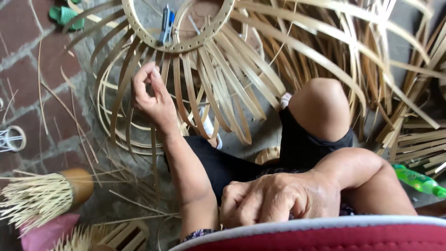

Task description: Weaving thin bamboo strips into a circular frame to create a basket or decorative structure.

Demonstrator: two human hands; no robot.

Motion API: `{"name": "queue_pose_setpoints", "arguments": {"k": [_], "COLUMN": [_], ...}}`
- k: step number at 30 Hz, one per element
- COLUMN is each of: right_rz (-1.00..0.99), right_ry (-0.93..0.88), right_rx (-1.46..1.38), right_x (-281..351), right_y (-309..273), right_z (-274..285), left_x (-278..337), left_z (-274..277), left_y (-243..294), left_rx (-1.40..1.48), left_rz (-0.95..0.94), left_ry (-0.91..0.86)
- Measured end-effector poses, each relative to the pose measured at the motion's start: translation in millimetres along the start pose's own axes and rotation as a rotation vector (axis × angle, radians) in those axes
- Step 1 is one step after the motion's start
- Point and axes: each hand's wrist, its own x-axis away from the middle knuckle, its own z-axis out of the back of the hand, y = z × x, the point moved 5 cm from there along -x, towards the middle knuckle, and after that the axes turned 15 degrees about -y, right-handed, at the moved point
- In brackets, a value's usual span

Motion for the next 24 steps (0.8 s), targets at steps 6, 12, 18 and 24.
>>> {"name": "queue_pose_setpoints", "arguments": {"k": [6, 12, 18, 24], "right_rz": [-0.054, -0.425, -0.862, -1.001], "right_ry": [0.002, 0.367, 0.865, 0.754], "right_rx": [0.165, 1.167, 1.96, 2.065], "right_x": [-4, 7, 96, 145], "right_y": [-10, -56, -36, 18], "right_z": [15, 69, 175, 221], "left_x": [3, 3, -2, -3], "left_z": [-5, -11, -11, -13], "left_y": [1, 5, 5, 4], "left_rx": [-0.065, -0.117, -0.163, -0.203], "left_rz": [0.035, 0.027, 0.03, 0.035], "left_ry": [0.012, -0.011, 0.04, 0.05]}}
